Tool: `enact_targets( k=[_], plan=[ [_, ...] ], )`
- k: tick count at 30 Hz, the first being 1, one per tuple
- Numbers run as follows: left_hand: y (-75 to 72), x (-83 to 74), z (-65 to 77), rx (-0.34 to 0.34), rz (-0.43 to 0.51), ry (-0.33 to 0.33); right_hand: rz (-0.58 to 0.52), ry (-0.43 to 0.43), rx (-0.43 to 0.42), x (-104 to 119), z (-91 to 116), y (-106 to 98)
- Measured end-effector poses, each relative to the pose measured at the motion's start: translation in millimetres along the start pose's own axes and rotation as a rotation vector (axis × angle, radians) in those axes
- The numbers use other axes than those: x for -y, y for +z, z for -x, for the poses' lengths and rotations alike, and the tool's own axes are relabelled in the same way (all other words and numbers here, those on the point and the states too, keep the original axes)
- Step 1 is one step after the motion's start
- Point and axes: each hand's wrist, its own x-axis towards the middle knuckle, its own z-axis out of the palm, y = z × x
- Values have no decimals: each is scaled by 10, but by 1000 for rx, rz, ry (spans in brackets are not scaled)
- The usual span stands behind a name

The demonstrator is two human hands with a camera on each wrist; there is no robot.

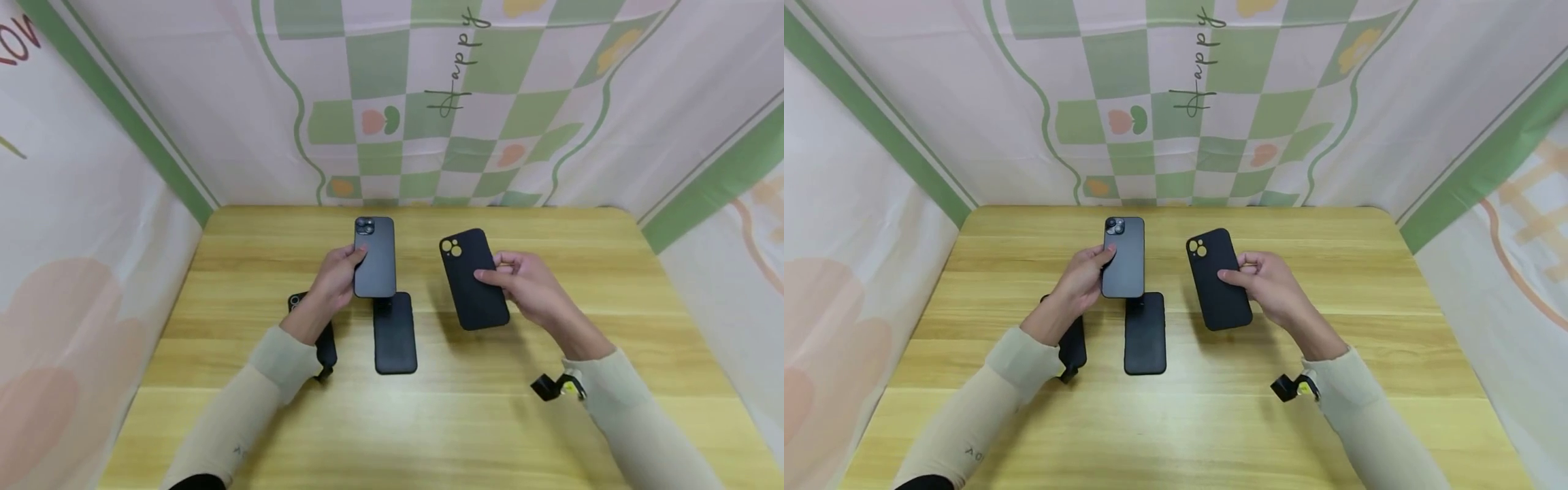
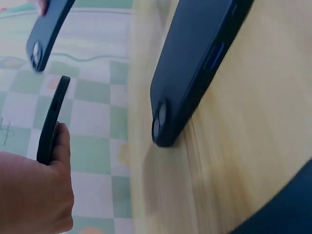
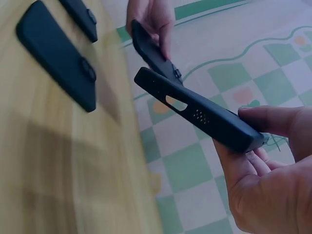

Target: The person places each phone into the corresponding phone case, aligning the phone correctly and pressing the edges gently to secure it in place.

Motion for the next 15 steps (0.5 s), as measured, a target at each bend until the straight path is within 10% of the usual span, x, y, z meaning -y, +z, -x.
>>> enact_targets(
  k=[15],
  plan=[
    [166,155,104,21,105,-3,-261,23,53,174,-457,330]
  ],
)
